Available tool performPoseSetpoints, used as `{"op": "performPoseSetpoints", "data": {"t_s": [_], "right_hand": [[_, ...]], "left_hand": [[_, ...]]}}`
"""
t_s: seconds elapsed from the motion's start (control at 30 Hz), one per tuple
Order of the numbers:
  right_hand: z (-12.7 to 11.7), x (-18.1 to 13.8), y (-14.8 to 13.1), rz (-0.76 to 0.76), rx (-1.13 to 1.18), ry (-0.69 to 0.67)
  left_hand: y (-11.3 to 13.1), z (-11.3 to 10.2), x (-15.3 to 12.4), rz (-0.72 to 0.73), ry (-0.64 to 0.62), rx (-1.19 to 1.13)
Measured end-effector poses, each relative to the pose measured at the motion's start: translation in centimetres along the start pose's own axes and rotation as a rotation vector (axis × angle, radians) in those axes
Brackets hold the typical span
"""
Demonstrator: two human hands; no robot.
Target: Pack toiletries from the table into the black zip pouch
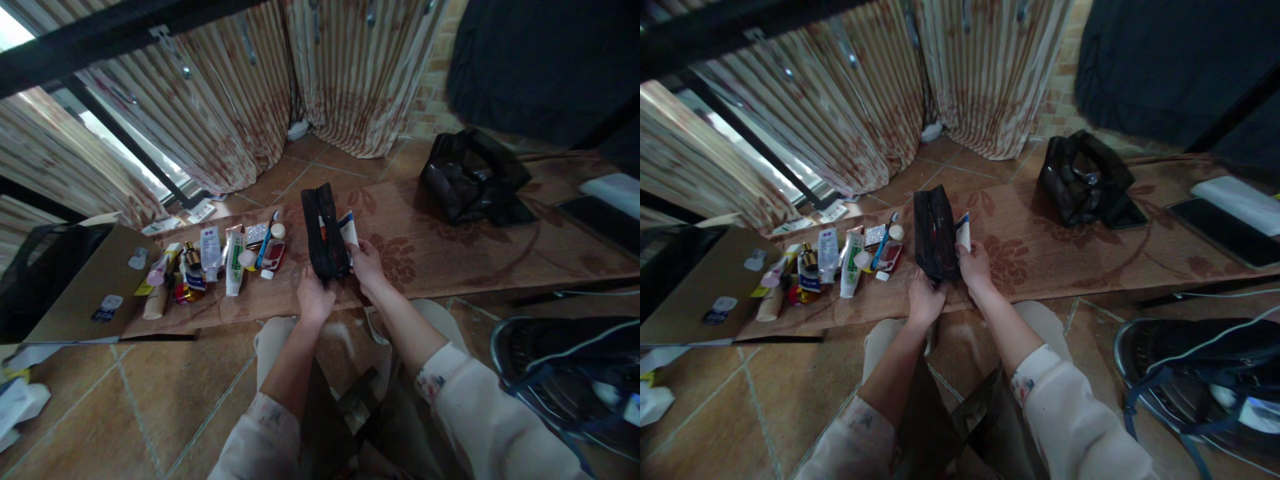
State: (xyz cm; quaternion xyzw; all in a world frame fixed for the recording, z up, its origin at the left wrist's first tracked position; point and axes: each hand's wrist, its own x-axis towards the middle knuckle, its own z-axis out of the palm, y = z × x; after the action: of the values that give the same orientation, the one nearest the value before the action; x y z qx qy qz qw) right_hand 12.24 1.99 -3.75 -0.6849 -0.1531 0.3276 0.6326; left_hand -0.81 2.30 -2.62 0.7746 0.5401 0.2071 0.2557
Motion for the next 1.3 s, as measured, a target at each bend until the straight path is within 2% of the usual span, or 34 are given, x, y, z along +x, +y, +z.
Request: {"op": "performPoseSetpoints", "data": {"t_s": [0.47, 0.77, 0.97, 1.1, 1.17, 1.3], "right_hand": [[0.0, 0.2, 0.3, -0.03, -0.004, 0.01], [-0.1, 0.1, 0.3, -0.042, -0.005, -0.006], [0.0, -0.4, -0.4, -0.007, -0.002, 0.01], [-0.1, -1.2, -1.7, 0.027, 0.111, -0.009], [-0.2, -1.6, -2.5, -0.029, 0.2, -0.032], [-0.4, -1.9, -3.5, -0.261, 0.291, -0.081]], "left_hand": [[-0.1, 0.0, -0.1, 0.023, 0.01, 0.006], [0.1, -0.1, -0.1, -0.013, -0.003, 0.005], [0.1, -0.1, -0.1, 0.004, 0.001, 0.005], [0.1, -0.1, 0.0, 0.002, -0.004, 0.006], [0.1, -0.1, -0.1, 0.003, -0.005, 0.003], [-0.1, 0.1, -0.1, 0.012, 0.002, -0.015]]}}
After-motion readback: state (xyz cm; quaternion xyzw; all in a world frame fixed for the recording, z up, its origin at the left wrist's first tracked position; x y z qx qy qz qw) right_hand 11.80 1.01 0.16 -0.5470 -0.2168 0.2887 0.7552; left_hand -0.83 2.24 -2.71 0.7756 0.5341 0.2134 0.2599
